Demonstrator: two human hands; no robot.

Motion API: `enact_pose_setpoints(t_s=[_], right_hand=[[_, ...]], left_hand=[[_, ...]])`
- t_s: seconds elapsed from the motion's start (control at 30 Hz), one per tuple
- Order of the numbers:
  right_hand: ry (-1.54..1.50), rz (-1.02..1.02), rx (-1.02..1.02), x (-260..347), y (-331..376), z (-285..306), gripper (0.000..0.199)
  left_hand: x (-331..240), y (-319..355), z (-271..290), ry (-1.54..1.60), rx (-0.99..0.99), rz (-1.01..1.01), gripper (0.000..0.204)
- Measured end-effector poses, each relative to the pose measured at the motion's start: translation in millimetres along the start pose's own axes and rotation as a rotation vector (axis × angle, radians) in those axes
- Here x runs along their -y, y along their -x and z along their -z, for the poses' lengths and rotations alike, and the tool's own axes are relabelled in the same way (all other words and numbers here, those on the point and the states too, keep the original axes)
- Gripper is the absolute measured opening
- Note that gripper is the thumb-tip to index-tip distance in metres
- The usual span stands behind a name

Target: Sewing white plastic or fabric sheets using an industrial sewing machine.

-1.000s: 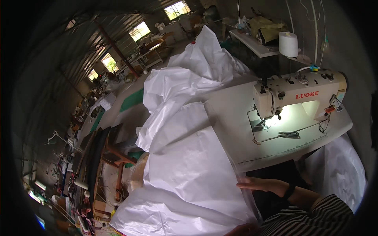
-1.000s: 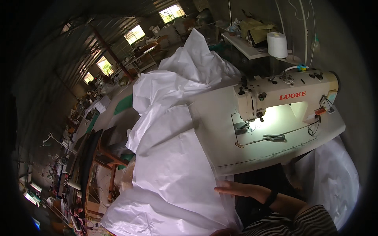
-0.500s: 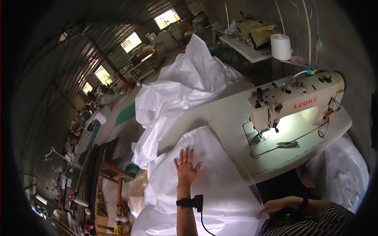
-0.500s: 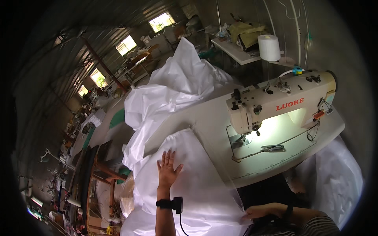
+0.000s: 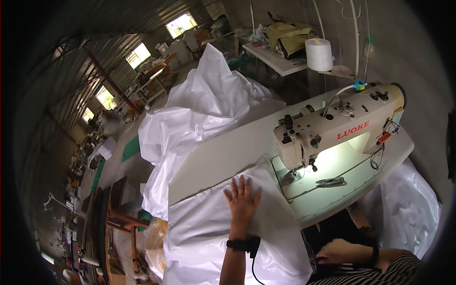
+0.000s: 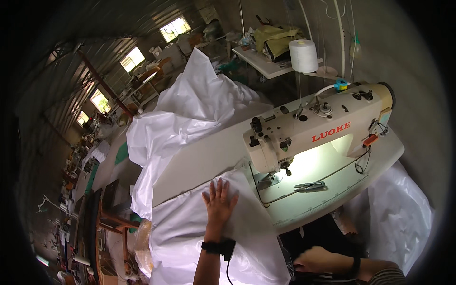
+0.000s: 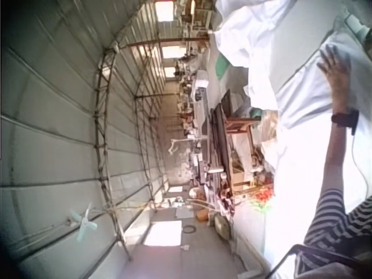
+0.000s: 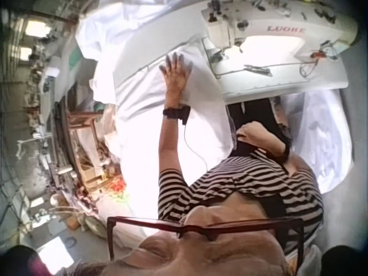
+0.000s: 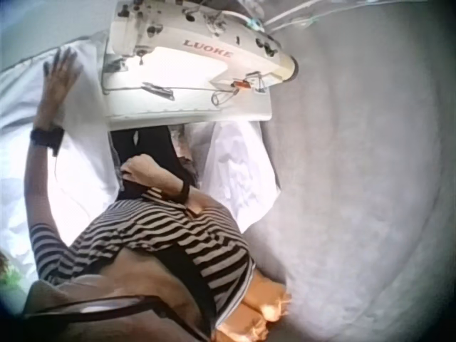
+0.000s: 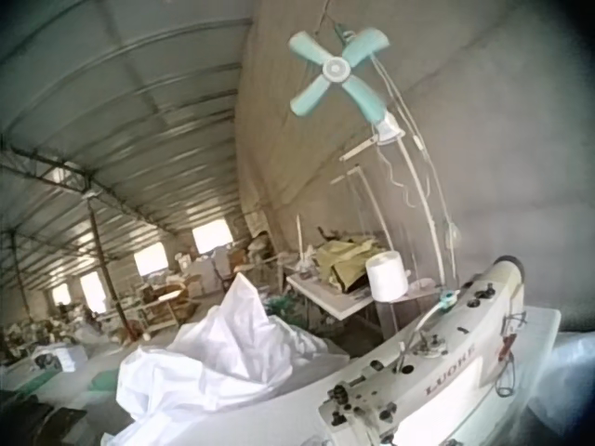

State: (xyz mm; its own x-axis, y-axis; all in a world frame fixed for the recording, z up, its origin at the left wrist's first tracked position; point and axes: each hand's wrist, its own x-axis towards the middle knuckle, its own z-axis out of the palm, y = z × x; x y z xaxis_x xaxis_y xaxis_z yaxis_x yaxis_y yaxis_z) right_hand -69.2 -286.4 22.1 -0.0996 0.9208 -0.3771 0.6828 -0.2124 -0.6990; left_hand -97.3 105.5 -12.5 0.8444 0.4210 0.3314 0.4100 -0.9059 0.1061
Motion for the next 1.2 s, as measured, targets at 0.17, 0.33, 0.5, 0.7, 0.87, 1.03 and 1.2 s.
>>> enact_pose_setpoints(t_s=[0.17,0.33,0.5,0.7,0.87,1.03,1.2], right_hand=[[-0.774,1.044,-0.191,128,-9,84,0.032],[-1.353,1.345,0.561,218,4,107,0.02],[-1.363,1.413,0.686,235,5,112,0.019],[-1.202,1.41,0.514,229,12,109,0.019],[-0.967,1.047,0.178,158,-2,110,0.024],[-1.033,0.092,-0.571,9,-45,131,0.047],[-1.302,0.216,-0.672,-46,-59,146,0.057]], left_hand=[[-22,25,6,-0.024,-0.055,-0.053,0.068],[-48,44,18,-0.01,0.035,-0.015,0.068],[-59,53,25,-0.02,0.027,-0.027,0.066],[-59,56,25,0.023,-0.021,-0.045,0.066],[-62,62,27,-0.005,-0.024,-0.061,0.065],[-64,65,31,0.015,0.002,-0.07,0.065],[-66,65,34,-0.017,-0.004,-0.068,0.064]])
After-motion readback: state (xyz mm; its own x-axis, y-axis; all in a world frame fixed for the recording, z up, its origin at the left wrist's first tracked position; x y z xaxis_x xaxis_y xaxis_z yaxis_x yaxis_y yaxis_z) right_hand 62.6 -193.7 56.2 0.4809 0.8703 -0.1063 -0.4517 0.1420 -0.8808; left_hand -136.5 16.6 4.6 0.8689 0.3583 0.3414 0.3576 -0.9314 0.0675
